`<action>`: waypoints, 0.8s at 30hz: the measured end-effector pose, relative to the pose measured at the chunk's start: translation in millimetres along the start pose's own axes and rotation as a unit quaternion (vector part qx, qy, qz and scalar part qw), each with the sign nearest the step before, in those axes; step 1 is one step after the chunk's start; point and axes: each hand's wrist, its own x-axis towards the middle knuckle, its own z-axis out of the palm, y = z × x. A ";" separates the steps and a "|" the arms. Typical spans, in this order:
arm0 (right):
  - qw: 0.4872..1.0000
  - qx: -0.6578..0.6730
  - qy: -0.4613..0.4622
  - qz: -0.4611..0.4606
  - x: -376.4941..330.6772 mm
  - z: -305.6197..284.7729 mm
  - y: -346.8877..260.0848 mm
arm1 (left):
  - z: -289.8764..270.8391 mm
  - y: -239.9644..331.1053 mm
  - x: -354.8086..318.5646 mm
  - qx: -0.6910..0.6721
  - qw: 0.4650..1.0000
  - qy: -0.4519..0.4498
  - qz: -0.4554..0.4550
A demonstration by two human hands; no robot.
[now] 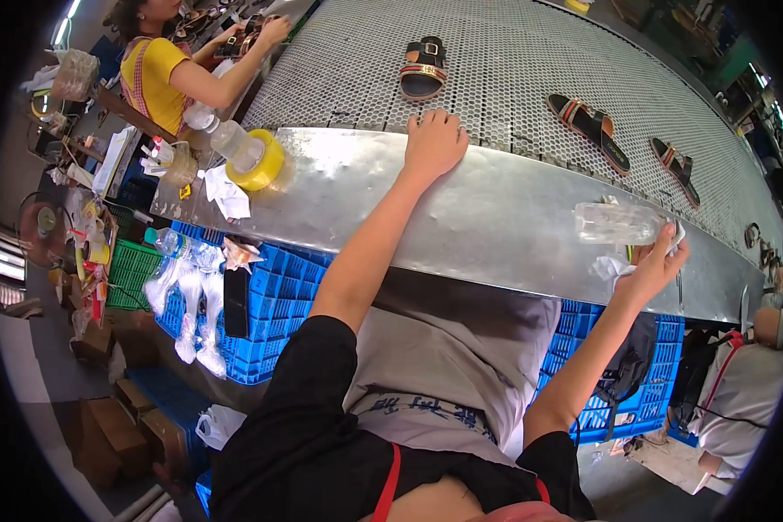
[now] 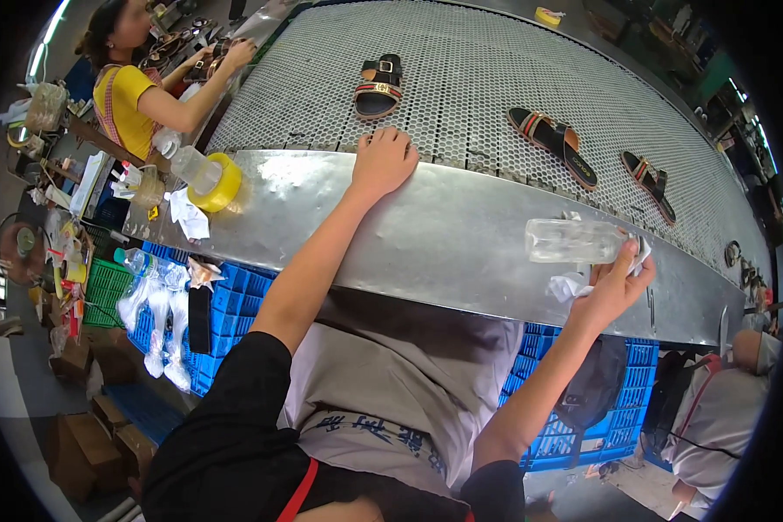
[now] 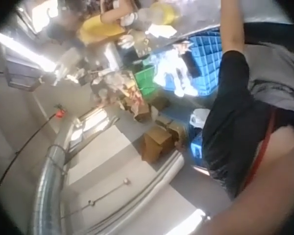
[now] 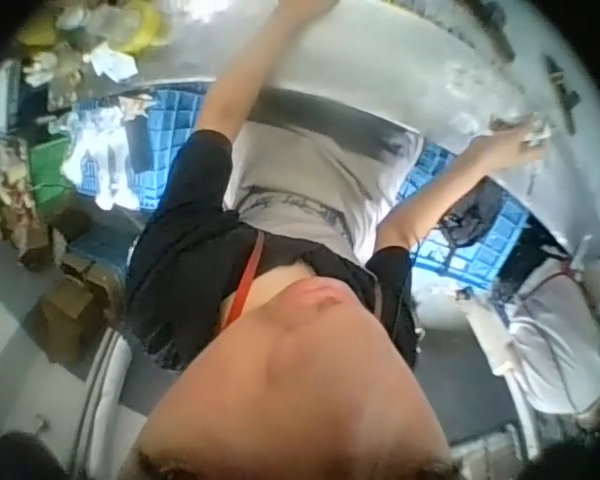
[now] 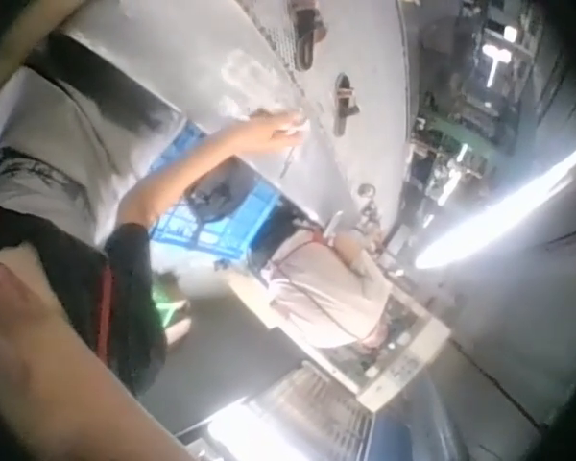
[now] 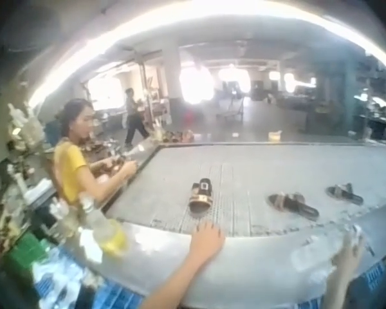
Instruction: Clean and mark finished sandals for quality control before packaging.
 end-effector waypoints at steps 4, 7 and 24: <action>0.939 -0.238 -0.047 -0.245 -10.4 4.5 -3.5 | -0.3 1.3 1.3 -0.005 1.000 -0.010 -0.004; 0.921 -0.325 -0.088 -0.196 -21.7 7.3 -14.7 | -0.6 3.0 1.4 -0.006 1.000 -0.020 -0.011; 0.922 -0.237 -0.191 -0.240 -23.1 6.0 -18.0 | -5.1 5.0 0.8 -0.011 0.999 -0.042 -0.028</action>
